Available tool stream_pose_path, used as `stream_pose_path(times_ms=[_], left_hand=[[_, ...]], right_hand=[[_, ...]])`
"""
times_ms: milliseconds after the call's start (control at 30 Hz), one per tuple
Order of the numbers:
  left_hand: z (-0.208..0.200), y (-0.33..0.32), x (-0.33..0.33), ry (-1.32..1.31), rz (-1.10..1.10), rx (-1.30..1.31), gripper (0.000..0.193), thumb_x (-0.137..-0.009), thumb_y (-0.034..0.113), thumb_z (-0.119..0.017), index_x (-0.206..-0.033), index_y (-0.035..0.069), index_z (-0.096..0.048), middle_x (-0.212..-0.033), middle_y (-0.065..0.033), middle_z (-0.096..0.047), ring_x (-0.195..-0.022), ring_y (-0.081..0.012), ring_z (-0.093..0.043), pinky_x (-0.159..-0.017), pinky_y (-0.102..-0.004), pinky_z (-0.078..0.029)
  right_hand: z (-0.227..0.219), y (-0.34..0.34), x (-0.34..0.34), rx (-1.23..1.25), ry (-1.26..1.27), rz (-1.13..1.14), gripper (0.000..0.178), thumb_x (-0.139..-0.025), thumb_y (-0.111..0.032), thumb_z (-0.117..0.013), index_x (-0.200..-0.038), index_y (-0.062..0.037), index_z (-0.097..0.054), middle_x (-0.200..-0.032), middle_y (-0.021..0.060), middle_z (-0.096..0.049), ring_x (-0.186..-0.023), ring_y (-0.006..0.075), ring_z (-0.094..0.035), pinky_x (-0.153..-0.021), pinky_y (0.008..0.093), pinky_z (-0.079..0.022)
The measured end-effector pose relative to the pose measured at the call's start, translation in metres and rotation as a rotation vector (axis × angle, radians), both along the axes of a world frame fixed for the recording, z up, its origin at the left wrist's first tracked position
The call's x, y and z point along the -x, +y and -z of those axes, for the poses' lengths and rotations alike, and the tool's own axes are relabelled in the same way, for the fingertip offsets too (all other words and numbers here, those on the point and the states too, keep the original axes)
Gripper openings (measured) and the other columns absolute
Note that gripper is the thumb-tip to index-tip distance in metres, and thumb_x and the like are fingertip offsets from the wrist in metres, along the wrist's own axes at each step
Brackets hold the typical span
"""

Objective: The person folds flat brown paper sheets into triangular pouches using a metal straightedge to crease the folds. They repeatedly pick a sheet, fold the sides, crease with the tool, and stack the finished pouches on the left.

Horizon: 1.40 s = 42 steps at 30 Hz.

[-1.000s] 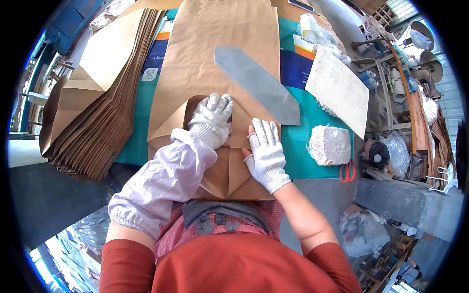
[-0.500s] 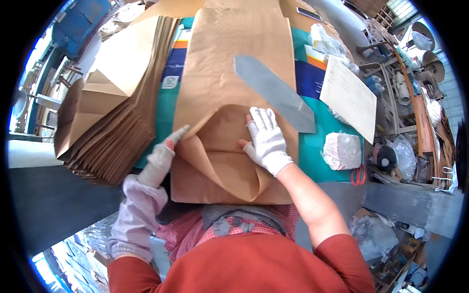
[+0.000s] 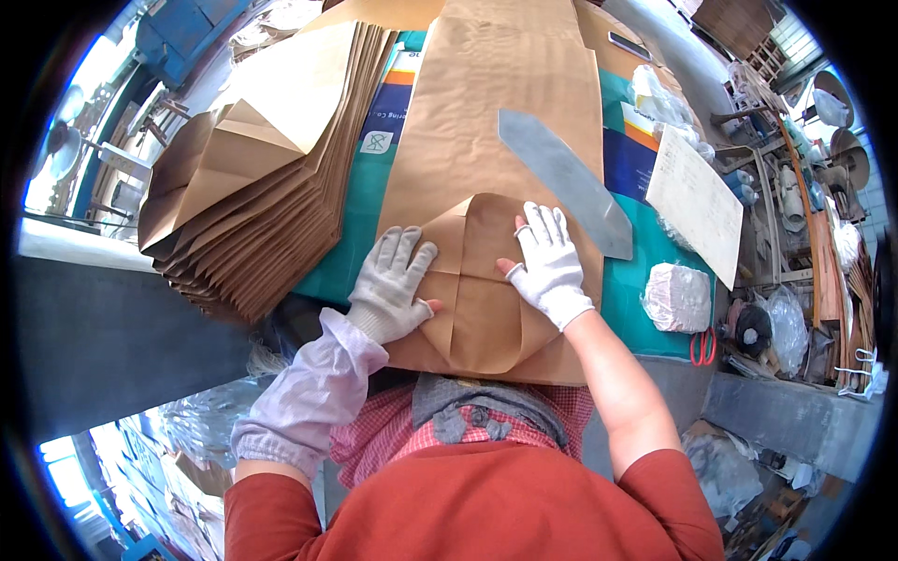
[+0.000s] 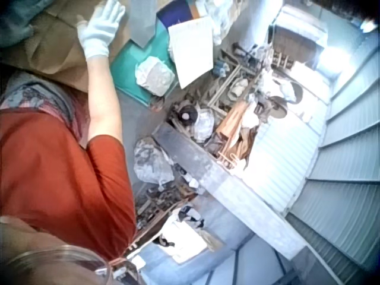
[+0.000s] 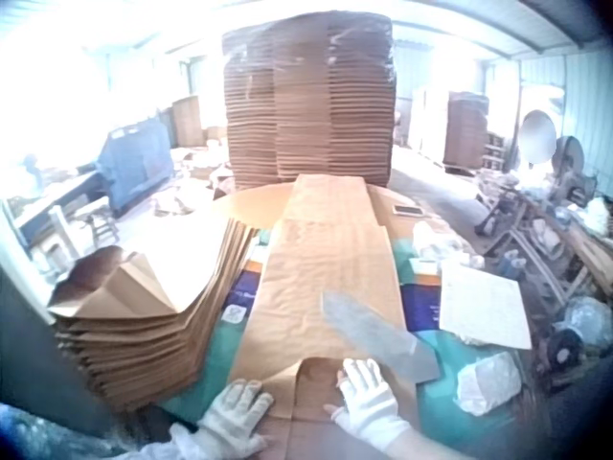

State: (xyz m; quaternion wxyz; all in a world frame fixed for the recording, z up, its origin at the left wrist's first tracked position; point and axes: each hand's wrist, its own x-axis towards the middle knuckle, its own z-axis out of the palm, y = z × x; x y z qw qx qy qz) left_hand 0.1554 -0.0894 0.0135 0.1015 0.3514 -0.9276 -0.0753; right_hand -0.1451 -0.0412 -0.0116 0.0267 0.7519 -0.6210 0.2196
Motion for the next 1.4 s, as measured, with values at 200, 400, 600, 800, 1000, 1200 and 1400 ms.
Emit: stream_pose_path(times_ms=[200, 400, 600, 800, 1000, 1200, 1400], left_hand=[[-0.007, 0.006, 0.005, -0.129, -0.065, -0.058, 0.095, -0.069, 0.053, -0.086, -0.147, 0.010, -0.053, -0.157, -0.0252, -0.042, -0.148, -0.0472, -0.035, -0.126, -0.0542, -0.025], [-0.020, -0.025, 0.053, -0.105, 0.075, -0.141, 0.091, -0.071, 0.055, -0.084, -0.147, 0.014, -0.054, -0.159, -0.0242, -0.037, -0.151, -0.0472, -0.028, -0.127, -0.0534, -0.022], [-0.009, -0.037, 0.084, -0.006, 0.082, -0.089, 0.089, -0.073, 0.056, -0.083, -0.145, 0.013, -0.055, -0.159, -0.0238, -0.039, -0.150, -0.0455, -0.031, -0.126, -0.0520, -0.024], [-0.004, -0.021, 0.064, 0.041, -0.015, -0.043, 0.085, -0.075, 0.054, -0.081, -0.141, 0.006, -0.056, -0.142, -0.0218, -0.056, -0.138, -0.0420, -0.046, -0.121, -0.0527, -0.033], [0.010, 0.033, -0.028, 0.040, -0.420, -0.009, 0.087, -0.079, 0.052, -0.076, -0.142, -0.004, -0.051, -0.153, -0.0256, -0.045, -0.149, -0.0429, -0.032, -0.125, -0.0558, -0.023], [0.010, 0.039, -0.027, 0.316, 0.047, 0.086, 0.064, -0.068, 0.023, -0.079, -0.123, -0.007, -0.064, -0.137, -0.0247, -0.062, -0.137, -0.0444, -0.051, -0.117, -0.0543, -0.041], [0.020, 0.051, -0.016, 0.278, -0.008, 0.091, 0.064, -0.062, 0.013, -0.077, -0.120, -0.010, -0.065, -0.132, -0.0253, -0.064, -0.131, -0.0426, -0.057, -0.113, -0.0516, -0.047]], right_hand=[[-0.049, -0.035, 0.051, -0.316, -0.311, 0.606, 0.066, -0.085, -0.031, -0.083, -0.138, -0.0017, -0.057, -0.136, 0.0218, -0.064, -0.126, 0.0359, -0.062, -0.105, 0.0418, -0.051], [-0.064, -0.053, 0.083, -0.663, -0.074, 0.733, 0.086, -0.070, -0.052, -0.091, -0.132, -0.0060, -0.053, -0.138, 0.0164, -0.060, -0.129, 0.0360, -0.058, -0.107, 0.0438, -0.050], [-0.056, -0.061, 0.109, -0.589, -0.124, 0.817, 0.072, -0.071, -0.051, -0.090, -0.121, -0.0053, -0.063, -0.132, 0.0188, -0.063, -0.121, 0.0377, -0.064, -0.098, 0.0468, -0.055], [-0.078, -0.002, 0.059, -0.188, -0.488, 0.353, 0.013, -0.094, -0.021, -0.073, -0.097, -0.0082, -0.068, -0.095, 0.0122, -0.073, -0.084, 0.0328, -0.070, -0.073, 0.0399, -0.055], [-0.034, 0.028, 0.021, -0.399, -0.408, 0.187, 0.015, -0.091, -0.020, -0.075, -0.087, -0.0083, -0.067, -0.081, 0.0121, -0.070, -0.074, 0.0325, -0.069, -0.068, 0.0413, -0.053], [-0.034, 0.012, 0.014, -0.361, -0.322, 0.130, 0.018, -0.093, -0.028, -0.072, -0.089, -0.0112, -0.068, -0.086, 0.0133, -0.070, -0.080, 0.0370, -0.069, -0.068, 0.0465, -0.053], [-0.034, 0.004, 0.012, -0.367, -0.241, 0.098, 0.015, -0.092, -0.027, -0.073, -0.092, -0.0122, -0.069, -0.088, 0.0125, -0.070, -0.082, 0.0365, -0.070, -0.070, 0.0465, -0.054]])
